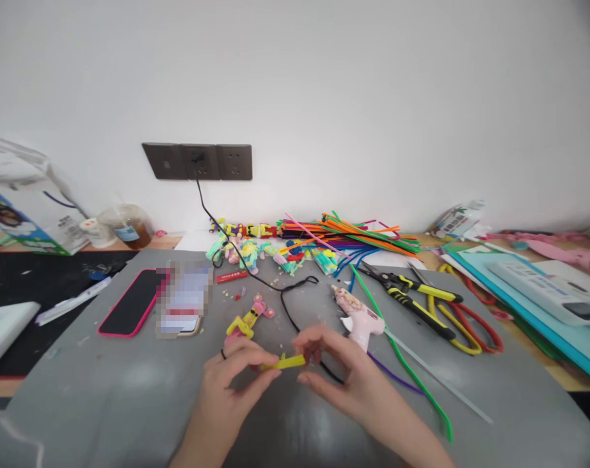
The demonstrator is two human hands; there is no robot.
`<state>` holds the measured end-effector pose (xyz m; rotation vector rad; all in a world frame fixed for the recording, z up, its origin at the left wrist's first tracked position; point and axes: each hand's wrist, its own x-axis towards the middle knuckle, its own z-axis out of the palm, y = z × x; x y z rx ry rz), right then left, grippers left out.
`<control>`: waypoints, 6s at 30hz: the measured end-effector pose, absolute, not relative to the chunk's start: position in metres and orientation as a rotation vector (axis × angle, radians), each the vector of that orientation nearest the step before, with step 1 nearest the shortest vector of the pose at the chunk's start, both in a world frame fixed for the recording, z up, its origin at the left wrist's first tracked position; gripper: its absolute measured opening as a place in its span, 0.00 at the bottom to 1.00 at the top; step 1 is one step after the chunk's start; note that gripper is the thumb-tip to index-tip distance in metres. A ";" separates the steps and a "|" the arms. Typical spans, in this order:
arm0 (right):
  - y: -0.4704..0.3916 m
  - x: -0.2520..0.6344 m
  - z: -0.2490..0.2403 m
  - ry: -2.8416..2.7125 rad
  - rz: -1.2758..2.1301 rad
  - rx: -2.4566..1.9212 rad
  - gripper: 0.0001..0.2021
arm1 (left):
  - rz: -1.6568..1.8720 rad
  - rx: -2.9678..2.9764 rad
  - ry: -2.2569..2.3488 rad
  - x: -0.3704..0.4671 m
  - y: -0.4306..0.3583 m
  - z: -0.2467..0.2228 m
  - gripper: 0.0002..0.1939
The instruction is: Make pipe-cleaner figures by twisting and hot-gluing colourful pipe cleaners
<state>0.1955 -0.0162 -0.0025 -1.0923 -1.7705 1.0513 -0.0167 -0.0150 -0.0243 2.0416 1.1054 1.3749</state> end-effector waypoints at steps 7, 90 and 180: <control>-0.013 0.188 -0.007 -1.880 0.767 -0.946 0.05 | 1.379 2.011 1.117 -0.010 -0.014 -0.020 0.03; -0.033 0.177 -0.009 -1.684 1.180 -1.339 0.09 | 0.596 1.508 1.133 -0.005 -0.016 -0.004 0.12; -0.018 0.187 -0.002 -0.999 1.800 -1.103 0.21 | 0.931 1.260 1.067 -0.004 -0.025 -0.011 0.18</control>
